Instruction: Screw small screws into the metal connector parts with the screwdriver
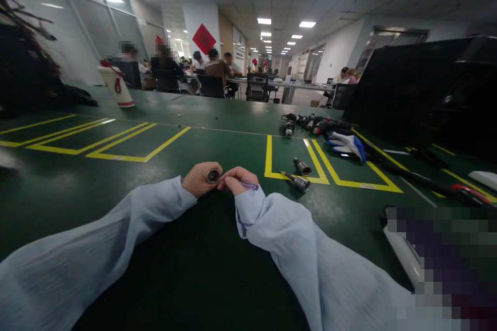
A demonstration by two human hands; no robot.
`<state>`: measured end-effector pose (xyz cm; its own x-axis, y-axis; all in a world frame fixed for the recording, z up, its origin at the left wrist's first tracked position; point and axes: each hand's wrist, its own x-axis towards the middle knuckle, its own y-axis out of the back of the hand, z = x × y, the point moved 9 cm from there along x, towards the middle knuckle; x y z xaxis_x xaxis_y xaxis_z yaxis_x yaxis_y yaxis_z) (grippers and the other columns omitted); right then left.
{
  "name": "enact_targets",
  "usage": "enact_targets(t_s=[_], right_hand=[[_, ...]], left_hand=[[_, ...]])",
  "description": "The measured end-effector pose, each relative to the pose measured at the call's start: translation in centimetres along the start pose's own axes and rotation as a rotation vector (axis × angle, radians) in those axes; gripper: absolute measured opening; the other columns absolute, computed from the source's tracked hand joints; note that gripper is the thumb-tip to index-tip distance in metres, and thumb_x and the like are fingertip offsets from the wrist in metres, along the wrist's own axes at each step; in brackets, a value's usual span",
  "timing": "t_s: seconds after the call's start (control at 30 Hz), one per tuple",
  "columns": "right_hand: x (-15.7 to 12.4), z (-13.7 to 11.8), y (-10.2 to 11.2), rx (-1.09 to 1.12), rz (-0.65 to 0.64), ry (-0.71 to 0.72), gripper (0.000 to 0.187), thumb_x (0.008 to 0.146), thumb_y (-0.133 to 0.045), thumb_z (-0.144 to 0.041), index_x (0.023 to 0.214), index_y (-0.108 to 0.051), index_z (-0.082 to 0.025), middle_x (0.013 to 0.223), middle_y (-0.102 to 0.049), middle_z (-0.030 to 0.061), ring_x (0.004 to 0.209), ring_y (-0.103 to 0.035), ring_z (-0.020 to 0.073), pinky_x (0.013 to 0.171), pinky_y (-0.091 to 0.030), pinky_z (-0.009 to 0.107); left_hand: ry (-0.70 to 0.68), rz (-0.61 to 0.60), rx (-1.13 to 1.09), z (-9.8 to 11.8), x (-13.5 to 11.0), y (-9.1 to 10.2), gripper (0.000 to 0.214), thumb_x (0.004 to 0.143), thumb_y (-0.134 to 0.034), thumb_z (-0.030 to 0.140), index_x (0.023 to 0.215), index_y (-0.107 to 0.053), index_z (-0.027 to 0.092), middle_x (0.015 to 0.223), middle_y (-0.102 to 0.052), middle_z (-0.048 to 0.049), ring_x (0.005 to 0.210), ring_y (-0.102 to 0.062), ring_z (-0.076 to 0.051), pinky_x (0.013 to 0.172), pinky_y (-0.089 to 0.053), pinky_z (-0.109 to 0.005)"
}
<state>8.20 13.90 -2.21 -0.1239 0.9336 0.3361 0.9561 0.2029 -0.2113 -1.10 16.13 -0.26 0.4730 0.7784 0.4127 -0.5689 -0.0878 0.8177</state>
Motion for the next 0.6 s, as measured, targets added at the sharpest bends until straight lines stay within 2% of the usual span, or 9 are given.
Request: enact_targets(t_s=[0.27,0.5,0.6], right_hand=[[0.6,1.0,0.2,-0.06,0.003,-0.003,0.008,0.063,-0.051,-0.019,0.061,-0.059,-0.018,0.05,-0.062,-0.0028,0.053,-0.057,0.0114,0.056,-0.045,0.024],[0.3,3.2,-0.7,0.278,-0.042,-0.214,0.008,0.06,-0.056,-0.022,0.064,-0.06,-0.017,0.05,-0.063,-0.0022,0.048,-0.055,0.0085,0.048,-0.047,0.02],[0.3,3.6,-1.1,0.355,-0.066,-0.254,0.008,0.06,-0.059,-0.022,0.065,-0.059,-0.016,0.051,-0.064,-0.0014,0.048,-0.056,0.008,0.047,-0.046,0.019]], left_hand=[[-0.103,0.119,0.121,1.2,-0.4,1.0,0.014,0.067,-0.049,0.031,0.062,-0.046,0.018,0.057,-0.05,0.0005,0.053,-0.047,-0.012,0.05,-0.035,-0.022],[-0.092,0.163,0.093,1.2,-0.6,1.6,0.013,0.067,-0.049,0.029,0.06,-0.045,0.018,0.055,-0.048,0.001,0.051,-0.045,-0.012,0.049,-0.035,-0.022],[-0.073,0.164,0.075,1.1,-0.7,1.7,0.011,0.065,-0.049,0.027,0.059,-0.045,0.019,0.055,-0.048,0.0017,0.051,-0.045,-0.011,0.048,-0.035,-0.022]])
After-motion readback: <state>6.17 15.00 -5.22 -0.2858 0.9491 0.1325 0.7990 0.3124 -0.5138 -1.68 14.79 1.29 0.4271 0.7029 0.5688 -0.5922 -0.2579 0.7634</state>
